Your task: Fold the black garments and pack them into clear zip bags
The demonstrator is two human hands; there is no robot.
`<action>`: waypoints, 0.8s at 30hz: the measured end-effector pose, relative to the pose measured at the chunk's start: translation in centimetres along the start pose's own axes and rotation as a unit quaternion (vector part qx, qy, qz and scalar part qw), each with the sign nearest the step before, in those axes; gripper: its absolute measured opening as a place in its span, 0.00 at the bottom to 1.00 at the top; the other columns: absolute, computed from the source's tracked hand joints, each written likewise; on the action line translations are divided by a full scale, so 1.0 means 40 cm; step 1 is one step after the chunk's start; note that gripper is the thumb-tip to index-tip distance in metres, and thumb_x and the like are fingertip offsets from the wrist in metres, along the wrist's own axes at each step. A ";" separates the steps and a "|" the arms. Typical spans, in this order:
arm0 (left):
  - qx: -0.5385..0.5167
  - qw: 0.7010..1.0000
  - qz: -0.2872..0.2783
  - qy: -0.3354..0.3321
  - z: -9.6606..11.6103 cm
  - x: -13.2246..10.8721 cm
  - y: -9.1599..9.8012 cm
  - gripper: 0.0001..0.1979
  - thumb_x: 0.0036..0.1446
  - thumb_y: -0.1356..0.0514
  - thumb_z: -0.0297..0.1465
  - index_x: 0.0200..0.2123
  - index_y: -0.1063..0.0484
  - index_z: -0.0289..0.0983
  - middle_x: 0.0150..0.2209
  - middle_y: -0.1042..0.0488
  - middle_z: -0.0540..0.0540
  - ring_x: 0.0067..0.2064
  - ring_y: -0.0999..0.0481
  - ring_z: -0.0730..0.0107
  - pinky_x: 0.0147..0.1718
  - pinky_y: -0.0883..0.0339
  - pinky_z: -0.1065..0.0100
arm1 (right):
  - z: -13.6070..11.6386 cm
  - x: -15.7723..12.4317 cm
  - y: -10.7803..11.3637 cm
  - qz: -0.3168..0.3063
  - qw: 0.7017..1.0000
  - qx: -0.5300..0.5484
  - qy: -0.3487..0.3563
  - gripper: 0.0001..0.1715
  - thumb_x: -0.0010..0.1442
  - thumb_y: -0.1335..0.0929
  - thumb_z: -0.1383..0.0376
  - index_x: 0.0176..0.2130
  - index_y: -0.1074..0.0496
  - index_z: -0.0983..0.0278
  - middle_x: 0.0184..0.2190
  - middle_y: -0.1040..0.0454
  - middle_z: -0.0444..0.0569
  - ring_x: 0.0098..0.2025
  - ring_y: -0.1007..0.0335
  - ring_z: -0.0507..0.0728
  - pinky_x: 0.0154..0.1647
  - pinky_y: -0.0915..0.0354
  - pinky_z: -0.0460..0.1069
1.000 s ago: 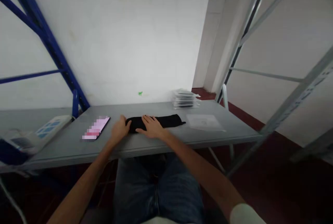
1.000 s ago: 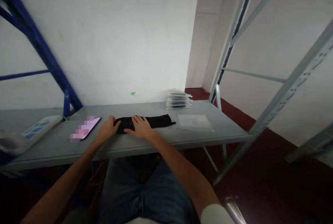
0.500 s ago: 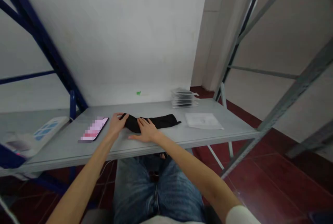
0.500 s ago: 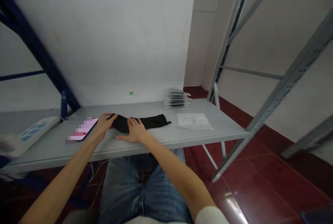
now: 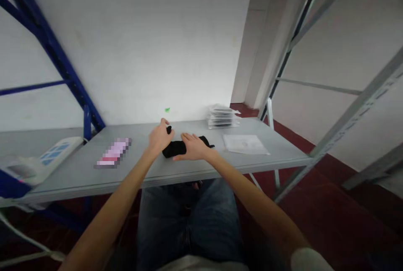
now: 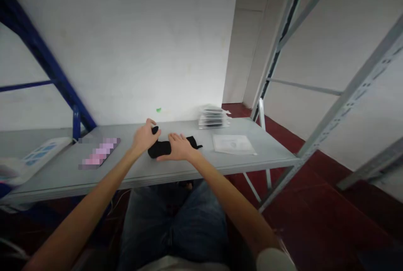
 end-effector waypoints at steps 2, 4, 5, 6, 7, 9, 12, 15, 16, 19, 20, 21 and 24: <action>0.021 0.999 -0.024 -0.031 0.052 -0.022 -0.033 0.21 0.65 0.42 0.39 0.58 0.35 0.39 0.43 0.18 0.38 0.47 0.18 0.48 0.44 0.29 0.57 | 0.069 -0.028 0.053 0.020 1.000 -0.001 -0.019 0.64 0.59 0.31 0.33 0.73 0.44 0.74 0.73 0.43 0.68 0.74 0.48 0.71 0.75 0.52 0.64; 0.021 0.997 -0.050 -0.062 0.098 -0.052 -0.080 0.20 0.66 0.43 0.38 0.59 0.36 0.39 0.45 0.18 0.38 0.47 0.18 0.50 0.44 0.30 0.59 | 0.127 -0.047 0.092 0.047 0.998 0.007 -0.037 0.54 0.65 0.34 0.37 0.73 0.43 0.70 0.72 0.42 0.64 0.74 0.45 0.69 0.74 0.48 0.62; 0.019 0.995 -0.064 -0.071 0.114 -0.069 -0.107 0.20 0.67 0.43 0.39 0.59 0.36 0.39 0.46 0.18 0.37 0.46 0.18 0.50 0.45 0.30 0.59 | 0.151 -0.053 0.104 0.060 0.997 0.014 -0.048 0.49 0.69 0.36 0.40 0.73 0.43 0.69 0.72 0.41 0.63 0.73 0.44 0.67 0.73 0.47 0.61; 0.015 0.994 -0.072 -0.081 0.127 -0.085 -0.132 0.21 0.67 0.43 0.40 0.59 0.36 0.39 0.47 0.18 0.36 0.47 0.18 0.50 0.44 0.30 0.59 | 0.170 -0.057 0.112 0.071 0.996 0.021 -0.059 0.46 0.71 0.38 0.42 0.73 0.43 0.68 0.72 0.40 0.62 0.73 0.43 0.66 0.73 0.46 0.60; 0.008 0.994 -0.071 -0.087 0.135 -0.099 -0.152 0.21 0.68 0.43 0.42 0.59 0.35 0.39 0.46 0.18 0.36 0.47 0.18 0.50 0.44 0.30 0.60 | 0.184 -0.059 0.115 0.081 0.994 0.028 -0.069 0.42 0.73 0.40 0.44 0.73 0.42 0.68 0.71 0.39 0.61 0.73 0.42 0.65 0.73 0.46 0.60; -0.018 0.994 -0.063 -0.086 0.139 -0.119 -0.178 0.23 0.68 0.44 0.47 0.57 0.34 0.38 0.46 0.18 0.36 0.48 0.18 0.50 0.43 0.30 0.61 | 0.197 -0.060 0.112 0.095 0.991 0.039 -0.084 0.38 0.75 0.44 0.48 0.73 0.42 0.67 0.71 0.37 0.59 0.73 0.42 0.63 0.73 0.45 0.59; -0.094 0.992 -0.051 -0.070 0.125 -0.125 -0.175 0.24 0.69 0.46 0.51 0.56 0.33 0.39 0.41 0.18 0.41 0.45 0.18 0.54 0.42 0.30 0.62 | 0.182 -0.057 0.098 0.106 0.990 0.053 -0.083 0.34 0.76 0.46 0.53 0.73 0.40 0.64 0.70 0.36 0.56 0.72 0.41 0.61 0.72 0.45 0.59; -0.166 0.984 -0.029 -0.063 0.096 -0.116 -0.124 0.19 0.73 0.51 0.46 0.54 0.33 0.40 0.39 0.18 0.43 0.43 0.18 0.58 0.44 0.29 0.62 | 0.140 -0.056 0.088 0.115 0.990 0.059 -0.063 0.31 0.76 0.45 0.57 0.71 0.38 0.64 0.69 0.34 0.55 0.70 0.38 0.60 0.71 0.42 0.57; -0.168 0.984 -0.011 -0.052 0.079 -0.114 -0.102 0.18 0.73 0.53 0.43 0.54 0.33 0.39 0.40 0.18 0.42 0.43 0.18 0.58 0.45 0.29 0.62 | 0.123 -0.056 0.085 0.117 0.990 0.057 -0.056 0.30 0.76 0.44 0.58 0.71 0.37 0.64 0.69 0.33 0.55 0.70 0.37 0.60 0.70 0.42 0.56; -0.082 0.996 0.030 0.021 0.005 -0.123 -0.051 0.18 0.71 0.51 0.41 0.55 0.32 0.37 0.44 0.18 0.37 0.47 0.18 0.52 0.47 0.29 0.58 | 0.071 -0.055 0.066 0.103 0.993 0.030 -0.041 0.28 0.76 0.42 0.60 0.68 0.33 0.66 0.65 0.29 0.56 0.67 0.35 0.60 0.69 0.41 0.55; -0.042 0.998 0.017 0.048 -0.021 -0.130 -0.048 0.20 0.70 0.50 0.43 0.54 0.30 0.36 0.46 0.19 0.35 0.49 0.19 0.48 0.47 0.29 0.56 | 0.054 -0.053 0.055 0.093 0.995 0.015 -0.036 0.27 0.76 0.41 0.60 0.67 0.32 0.66 0.64 0.28 0.56 0.67 0.34 0.61 0.69 0.41 0.55; -0.008 0.998 -0.009 0.070 -0.044 -0.138 -0.052 0.22 0.69 0.49 0.46 0.52 0.29 0.35 0.47 0.19 0.32 0.50 0.19 0.44 0.46 0.29 0.54 | 0.039 -0.050 0.041 0.080 0.996 -0.001 -0.028 0.26 0.76 0.41 0.61 0.66 0.31 0.66 0.64 0.27 0.56 0.66 0.34 0.61 0.70 0.41 0.56; 0.029 0.991 -0.087 0.094 -0.085 -0.159 -0.084 0.29 0.67 0.50 0.54 0.43 0.24 0.35 0.47 0.19 0.29 0.51 0.20 0.39 0.46 0.29 0.52 | 0.008 -0.039 -0.011 0.048 0.998 -0.037 -0.006 0.26 0.76 0.42 0.61 0.66 0.31 0.68 0.65 0.29 0.58 0.68 0.35 0.62 0.72 0.45 0.57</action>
Point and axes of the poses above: each hand's wrist, its own x-axis towards the middle knuckle, its own y-axis out of the back of the hand, z = x × y, the point moved 6 cm from there along x, towards the middle knuckle
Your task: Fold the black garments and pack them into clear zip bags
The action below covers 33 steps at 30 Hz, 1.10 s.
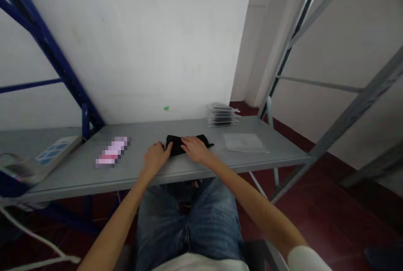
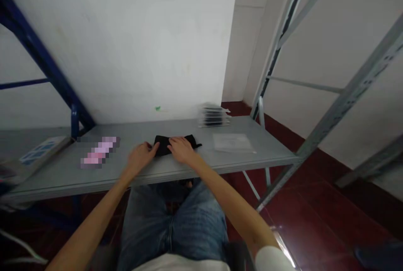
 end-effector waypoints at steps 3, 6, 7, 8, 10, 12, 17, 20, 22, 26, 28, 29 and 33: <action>-0.010 1.000 -0.027 -0.007 0.002 0.000 -0.028 0.28 0.65 0.48 0.56 0.42 0.24 0.36 0.46 0.18 0.30 0.51 0.19 0.42 0.44 0.29 0.56 | -0.014 0.002 -0.048 -0.008 1.000 -0.016 0.007 0.28 0.77 0.42 0.61 0.68 0.34 0.72 0.68 0.33 0.61 0.71 0.40 0.62 0.74 0.48 0.57; -0.023 0.999 -0.024 0.000 0.016 0.005 -0.036 0.27 0.64 0.45 0.53 0.48 0.27 0.35 0.45 0.18 0.30 0.50 0.18 0.42 0.42 0.29 0.57 | -0.015 -0.002 -0.071 -0.005 1.000 -0.013 -0.004 0.29 0.76 0.42 0.62 0.69 0.36 0.72 0.70 0.36 0.61 0.73 0.45 0.62 0.75 0.51 0.58; -0.030 0.999 -0.024 0.005 0.020 0.006 -0.035 0.26 0.64 0.44 0.51 0.50 0.29 0.34 0.45 0.18 0.30 0.50 0.18 0.42 0.41 0.29 0.57 | -0.014 -0.002 -0.070 -0.006 1.000 -0.006 -0.007 0.28 0.76 0.42 0.62 0.69 0.36 0.71 0.70 0.36 0.60 0.73 0.45 0.62 0.75 0.52 0.58; -0.038 0.999 -0.024 0.011 0.022 0.007 -0.033 0.25 0.64 0.44 0.50 0.51 0.30 0.34 0.45 0.18 0.31 0.49 0.18 0.42 0.41 0.29 0.57 | -0.013 -0.002 -0.065 -0.006 1.000 0.002 -0.011 0.28 0.76 0.41 0.63 0.69 0.36 0.70 0.70 0.35 0.60 0.73 0.45 0.61 0.75 0.52 0.58; -0.053 0.998 -0.021 0.026 0.024 0.007 -0.026 0.23 0.64 0.42 0.47 0.51 0.31 0.35 0.45 0.18 0.32 0.49 0.18 0.44 0.41 0.29 0.58 | -0.006 0.005 -0.036 0.009 0.999 0.019 -0.030 0.26 0.76 0.41 0.63 0.67 0.34 0.68 0.68 0.32 0.59 0.71 0.41 0.60 0.74 0.49 0.57; -0.065 0.997 -0.004 0.039 0.027 0.004 -0.012 0.22 0.64 0.41 0.46 0.51 0.32 0.36 0.45 0.18 0.33 0.50 0.18 0.45 0.42 0.30 0.59 | 0.011 0.019 0.011 0.047 0.995 0.033 -0.081 0.25 0.76 0.41 0.64 0.65 0.31 0.67 0.64 0.27 0.58 0.67 0.35 0.60 0.70 0.43 0.54; -0.097 0.992 0.075 0.024 0.068 -0.022 0.028 0.21 0.63 0.39 0.42 0.54 0.36 0.38 0.43 0.19 0.38 0.46 0.17 0.46 0.41 0.30 0.58 | 0.037 0.092 0.092 0.021 0.973 0.102 -0.205 0.25 0.76 0.40 0.52 0.54 0.23 0.64 0.46 0.17 0.55 0.50 0.21 0.60 0.52 0.31 0.51; -0.141 0.983 0.120 -0.001 0.108 -0.039 0.038 0.25 0.61 0.36 0.39 0.57 0.39 0.38 0.42 0.19 0.41 0.44 0.17 0.49 0.39 0.31 0.59 | 0.023 0.146 0.105 -0.058 0.964 0.138 -0.220 0.34 0.71 0.38 0.41 0.50 0.21 0.65 0.38 0.16 0.55 0.44 0.19 0.60 0.45 0.30 0.49; -0.171 0.974 0.149 -0.019 0.130 -0.048 0.037 0.27 0.61 0.34 0.38 0.58 0.40 0.39 0.42 0.20 0.42 0.42 0.17 0.52 0.39 0.30 0.60 | 0.018 0.171 0.113 -0.096 0.961 0.122 -0.228 0.36 0.66 0.34 0.38 0.47 0.20 0.66 0.34 0.16 0.55 0.40 0.18 0.61 0.41 0.30 0.48; -0.218 0.953 0.199 -0.068 0.156 -0.058 0.019 0.32 0.60 0.33 0.37 0.62 0.44 0.39 0.44 0.21 0.43 0.46 0.19 0.55 0.41 0.29 0.60 | 0.035 0.193 0.129 -0.131 0.960 0.078 -0.235 0.22 0.62 0.28 0.51 0.39 0.19 0.68 0.33 0.16 0.55 0.35 0.18 0.59 0.34 0.30 0.46; -0.219 0.949 0.212 -0.081 0.159 -0.063 0.000 0.39 0.57 0.31 0.37 0.65 0.47 0.39 0.50 0.23 0.40 0.50 0.21 0.54 0.44 0.29 0.58 | 0.056 0.191 0.132 -0.127 0.956 0.105 -0.244 0.16 0.63 0.29 0.57 0.37 0.19 0.68 0.33 0.16 0.56 0.33 0.19 0.58 0.31 0.31 0.45; -0.214 0.951 0.209 -0.081 0.158 -0.064 -0.012 0.41 0.55 0.30 0.37 0.66 0.48 0.38 0.52 0.25 0.39 0.52 0.22 0.53 0.46 0.29 0.58 | 0.069 0.186 0.132 -0.123 0.952 0.130 -0.250 0.15 0.63 0.29 0.58 0.38 0.19 0.68 0.34 0.16 0.55 0.32 0.19 0.57 0.30 0.31 0.45; -0.201 0.970 0.120 -0.060 0.153 -0.057 -0.069 0.36 0.57 0.31 0.36 0.63 0.44 0.38 0.48 0.23 0.40 0.49 0.20 0.52 0.43 0.28 0.58 | 0.126 0.150 0.120 -0.114 0.928 0.226 -0.275 0.14 0.65 0.29 0.60 0.45 0.21 0.66 0.33 0.16 0.52 0.30 0.20 0.55 0.26 0.31 0.42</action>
Point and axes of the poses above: each hand's wrist, its own x-axis towards the middle knuckle, its own y-axis out of the back of the hand, z = x × y, the point moved 6 cm from there along x, towards the middle knuckle
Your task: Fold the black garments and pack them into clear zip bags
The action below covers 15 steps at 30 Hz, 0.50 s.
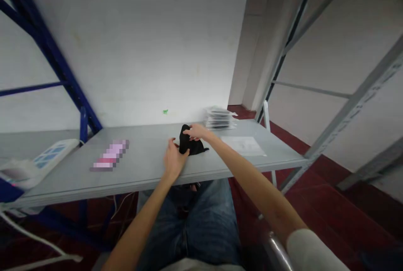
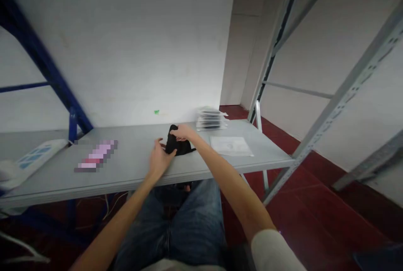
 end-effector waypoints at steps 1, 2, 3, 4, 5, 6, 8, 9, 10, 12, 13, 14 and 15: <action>0.003 1.000 -0.026 -0.001 -0.001 0.000 -0.009 0.33 0.58 0.32 0.35 0.62 0.42 0.38 0.47 0.23 0.41 0.48 0.20 0.53 0.42 0.28 0.59 | 0.019 -0.003 0.003 -0.001 1.000 0.009 -0.004 0.14 0.66 0.29 0.60 0.47 0.21 0.65 0.33 0.17 0.51 0.30 0.20 0.54 0.27 0.31 0.42; 0.011 0.999 -0.047 -0.010 0.001 0.000 -0.014 0.30 0.58 0.33 0.33 0.60 0.40 0.38 0.47 0.23 0.41 0.47 0.20 0.53 0.41 0.28 0.59 | 0.037 -0.006 0.008 0.001 1.000 0.013 -0.006 0.13 0.66 0.30 0.60 0.48 0.22 0.64 0.34 0.16 0.50 0.31 0.20 0.53 0.27 0.31 0.42; 0.023 0.997 -0.063 -0.027 0.006 0.001 -0.016 0.27 0.59 0.34 0.31 0.59 0.39 0.38 0.48 0.23 0.41 0.47 0.20 0.54 0.41 0.28 0.60 | 0.056 -0.010 0.012 0.005 1.000 0.013 -0.008 0.13 0.67 0.31 0.61 0.49 0.22 0.63 0.35 0.16 0.49 0.31 0.20 0.53 0.28 0.30 0.42; 0.039 0.995 -0.075 -0.048 0.013 0.002 -0.017 0.26 0.58 0.35 0.29 0.58 0.38 0.39 0.50 0.24 0.40 0.47 0.20 0.54 0.42 0.28 0.60 | 0.073 -0.015 0.016 0.010 1.000 0.008 -0.010 0.13 0.68 0.31 0.61 0.50 0.22 0.63 0.35 0.16 0.48 0.32 0.20 0.53 0.28 0.30 0.42; 0.058 0.992 -0.084 -0.069 0.020 0.002 -0.016 0.25 0.58 0.36 0.27 0.58 0.37 0.39 0.52 0.25 0.40 0.47 0.20 0.55 0.42 0.28 0.60 | 0.090 -0.021 0.020 0.016 1.000 0.000 -0.013 0.13 0.69 0.31 0.62 0.51 0.22 0.62 0.35 0.16 0.48 0.33 0.19 0.54 0.29 0.29 0.42; 0.076 0.989 -0.094 -0.087 0.026 0.003 -0.016 0.24 0.58 0.37 0.26 0.57 0.36 0.39 0.53 0.26 0.40 0.47 0.20 0.55 0.43 0.28 0.60 | 0.106 -0.027 0.022 0.023 1.000 -0.010 -0.015 0.14 0.69 0.32 0.62 0.51 0.22 0.63 0.35 0.16 0.49 0.34 0.19 0.55 0.30 0.29 0.43; 0.105 0.981 -0.113 -0.118 0.032 0.002 -0.018 0.23 0.59 0.38 0.25 0.57 0.34 0.40 0.56 0.28 0.39 0.46 0.20 0.56 0.43 0.27 0.60 | 0.134 -0.043 0.019 0.043 0.998 -0.032 -0.019 0.15 0.69 0.31 0.62 0.53 0.23 0.64 0.37 0.16 0.51 0.39 0.18 0.58 0.36 0.27 0.46; 0.113 0.978 -0.120 -0.132 0.034 0.002 -0.018 0.23 0.59 0.38 0.25 0.57 0.33 0.40 0.57 0.29 0.39 0.46 0.20 0.56 0.43 0.27 0.60 | 0.146 -0.052 0.014 0.054 0.997 -0.042 -0.020 0.17 0.68 0.31 0.62 0.55 0.24 0.64 0.40 0.16 0.53 0.43 0.19 0.60 0.41 0.27 0.47; 0.118 0.975 -0.124 -0.145 0.034 0.001 -0.019 0.23 0.59 0.39 0.25 0.57 0.33 0.40 0.57 0.29 0.39 0.47 0.20 0.56 0.44 0.27 0.60 | 0.156 -0.062 0.007 0.068 0.996 -0.054 -0.019 0.21 0.68 0.31 0.62 0.58 0.26 0.65 0.44 0.17 0.55 0.48 0.20 0.62 0.46 0.27 0.49; 0.118 0.969 -0.134 -0.172 0.032 -0.001 -0.020 0.22 0.59 0.39 0.25 0.58 0.32 0.40 0.57 0.30 0.39 0.48 0.21 0.56 0.45 0.26 0.60 | 0.170 -0.084 -0.012 0.107 0.991 -0.085 -0.012 0.29 0.69 0.31 0.62 0.66 0.33 0.66 0.51 0.20 0.59 0.56 0.23 0.64 0.54 0.30 0.51; 0.114 0.967 -0.139 -0.183 0.030 -0.001 -0.020 0.22 0.59 0.39 0.25 0.57 0.31 0.40 0.57 0.30 0.40 0.48 0.21 0.56 0.45 0.26 0.60 | 0.173 -0.095 -0.021 0.129 0.986 -0.104 -0.006 0.32 0.70 0.32 0.61 0.69 0.38 0.66 0.54 0.22 0.60 0.57 0.25 0.64 0.56 0.31 0.52; 0.108 0.965 -0.143 -0.192 0.028 -0.002 -0.020 0.22 0.59 0.39 0.25 0.57 0.31 0.40 0.57 0.30 0.40 0.48 0.21 0.58 0.46 0.26 0.60 | 0.175 -0.107 -0.030 0.151 0.981 -0.123 0.000 0.34 0.71 0.33 0.60 0.71 0.41 0.65 0.57 0.24 0.60 0.57 0.25 0.64 0.57 0.31 0.53; 0.101 0.964 -0.147 -0.200 0.025 -0.001 -0.019 0.22 0.59 0.39 0.25 0.57 0.30 0.40 0.57 0.30 0.41 0.47 0.20 0.59 0.46 0.25 0.60 | 0.174 -0.117 -0.038 0.169 0.975 -0.141 0.007 0.35 0.71 0.34 0.60 0.72 0.43 0.63 0.59 0.26 0.60 0.57 0.25 0.63 0.56 0.31 0.53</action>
Point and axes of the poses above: each hand's wrist, its own x-axis towards the middle knuckle, its own y-axis out of the back of the hand, z = x × y, the point moved 6 cm from there along x, towards the middle knuckle
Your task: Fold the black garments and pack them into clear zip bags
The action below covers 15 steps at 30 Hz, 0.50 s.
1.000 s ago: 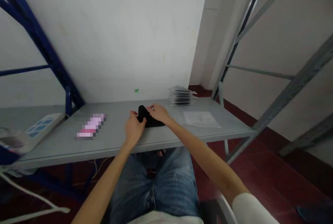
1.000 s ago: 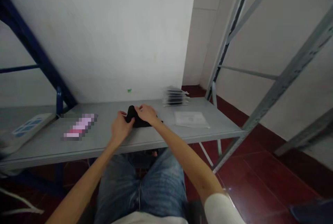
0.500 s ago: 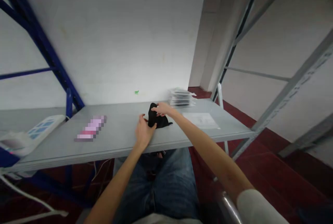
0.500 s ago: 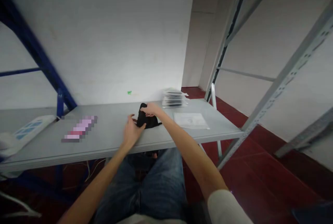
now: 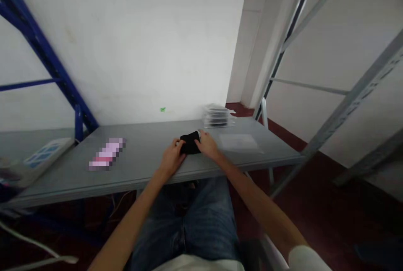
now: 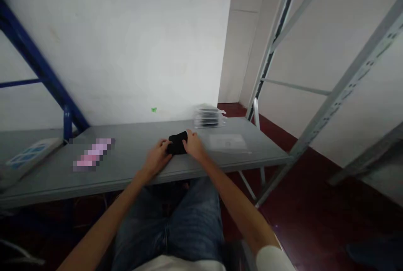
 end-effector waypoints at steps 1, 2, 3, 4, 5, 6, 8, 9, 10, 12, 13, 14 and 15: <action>-0.004 1.000 0.000 -0.007 -0.004 -0.001 0.001 0.22 0.59 0.39 0.25 0.57 0.29 0.40 0.57 0.30 0.41 0.46 0.20 0.60 0.47 0.25 0.60 | -0.004 -0.010 -0.003 0.014 1.000 -0.014 0.008 0.34 0.72 0.34 0.60 0.72 0.43 0.61 0.60 0.27 0.59 0.55 0.24 0.63 0.55 0.31 0.53; -0.006 1.000 -0.001 -0.012 -0.008 -0.002 0.003 0.22 0.59 0.39 0.25 0.57 0.28 0.40 0.57 0.29 0.41 0.46 0.20 0.61 0.48 0.25 0.60 | -0.009 -0.017 -0.004 0.023 0.999 -0.024 0.018 0.32 0.73 0.35 0.60 0.72 0.42 0.59 0.60 0.28 0.58 0.55 0.24 0.62 0.55 0.31 0.53; -0.005 1.000 -0.002 -0.019 -0.012 -0.002 0.005 0.22 0.59 0.39 0.25 0.57 0.28 0.39 0.57 0.29 0.41 0.46 0.20 0.61 0.49 0.25 0.60 | -0.015 -0.022 -0.004 0.028 0.999 -0.033 0.028 0.30 0.73 0.36 0.61 0.71 0.40 0.58 0.60 0.27 0.57 0.54 0.24 0.61 0.55 0.31 0.52; -0.002 1.000 -0.003 -0.026 -0.015 -0.003 0.008 0.22 0.59 0.39 0.25 0.57 0.27 0.39 0.57 0.29 0.41 0.46 0.20 0.61 0.50 0.25 0.60 | -0.021 -0.024 -0.003 0.028 0.998 -0.040 0.039 0.27 0.74 0.37 0.61 0.69 0.38 0.57 0.60 0.27 0.56 0.54 0.24 0.61 0.55 0.32 0.52; 0.002 0.999 -0.004 -0.035 -0.018 -0.003 0.011 0.23 0.59 0.39 0.25 0.58 0.26 0.40 0.57 0.29 0.41 0.47 0.20 0.60 0.51 0.25 0.59 | -0.027 -0.025 -0.002 0.025 0.997 -0.046 0.050 0.25 0.75 0.38 0.61 0.68 0.35 0.57 0.60 0.26 0.55 0.55 0.24 0.61 0.56 0.33 0.52; 0.007 0.999 -0.004 -0.043 -0.021 -0.004 0.015 0.24 0.58 0.39 0.24 0.58 0.26 0.40 0.57 0.28 0.41 0.48 0.20 0.59 0.52 0.25 0.59 | -0.034 -0.024 -0.002 0.017 0.997 -0.050 0.061 0.24 0.75 0.39 0.61 0.67 0.33 0.58 0.59 0.25 0.55 0.56 0.25 0.61 0.57 0.34 0.51; 0.019 0.998 -0.003 -0.053 -0.026 -0.006 0.024 0.26 0.57 0.39 0.22 0.59 0.25 0.41 0.56 0.28 0.41 0.50 0.21 0.58 0.52 0.25 0.58 | -0.045 -0.019 -0.005 -0.009 0.996 -0.049 0.078 0.24 0.76 0.40 0.59 0.66 0.32 0.61 0.59 0.24 0.57 0.58 0.26 0.61 0.59 0.35 0.51; 0.027 0.998 -0.004 -0.055 -0.028 -0.007 0.029 0.27 0.56 0.40 0.21 0.58 0.25 0.41 0.56 0.27 0.41 0.51 0.21 0.57 0.53 0.25 0.58 | -0.051 -0.017 -0.009 -0.023 0.995 -0.045 0.087 0.25 0.77 0.41 0.57 0.66 0.32 0.63 0.58 0.24 0.58 0.59 0.26 0.62 0.59 0.35 0.51; 0.036 0.998 -0.008 -0.056 -0.029 -0.008 0.031 0.27 0.55 0.41 0.20 0.58 0.24 0.42 0.55 0.27 0.41 0.51 0.21 0.56 0.53 0.25 0.57 | -0.058 -0.015 -0.012 -0.035 0.994 -0.040 0.096 0.27 0.77 0.41 0.55 0.66 0.32 0.65 0.58 0.24 0.60 0.59 0.27 0.62 0.59 0.35 0.51; 0.051 0.997 -0.017 -0.051 -0.030 -0.009 0.034 0.28 0.55 0.41 0.19 0.57 0.24 0.43 0.55 0.26 0.41 0.53 0.22 0.55 0.53 0.25 0.57 | -0.069 -0.014 -0.022 -0.056 0.992 -0.033 0.105 0.31 0.77 0.42 0.51 0.66 0.34 0.68 0.57 0.24 0.63 0.60 0.27 0.64 0.59 0.35 0.52; 0.052 0.997 -0.018 -0.046 -0.031 -0.009 0.034 0.28 0.54 0.41 0.18 0.57 0.23 0.43 0.54 0.26 0.41 0.53 0.22 0.55 0.53 0.25 0.57 | -0.075 -0.014 -0.026 -0.060 0.992 -0.035 0.109 0.33 0.77 0.42 0.50 0.66 0.34 0.69 0.57 0.24 0.64 0.60 0.27 0.64 0.59 0.35 0.52; 0.049 0.998 -0.018 -0.042 -0.033 -0.010 0.034 0.28 0.54 0.41 0.18 0.57 0.23 0.43 0.54 0.26 0.41 0.53 0.22 0.55 0.53 0.25 0.57 | -0.079 -0.016 -0.030 -0.063 0.991 -0.041 0.112 0.33 0.77 0.43 0.50 0.67 0.35 0.69 0.58 0.25 0.65 0.60 0.27 0.64 0.59 0.34 0.53; 0.041 0.998 -0.014 -0.039 -0.035 -0.011 0.035 0.28 0.54 0.41 0.19 0.56 0.23 0.43 0.54 0.25 0.41 0.53 0.22 0.55 0.53 0.25 0.57 | -0.082 -0.018 -0.033 -0.065 0.990 -0.050 0.114 0.32 0.77 0.43 0.51 0.67 0.36 0.69 0.59 0.26 0.65 0.60 0.27 0.65 0.59 0.34 0.53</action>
Point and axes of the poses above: each hand's wrist, its own x-axis towards the middle knuckle, its own y-axis out of the back of the hand, z = x × y, the point moved 6 cm from there along x, towards the middle knuckle
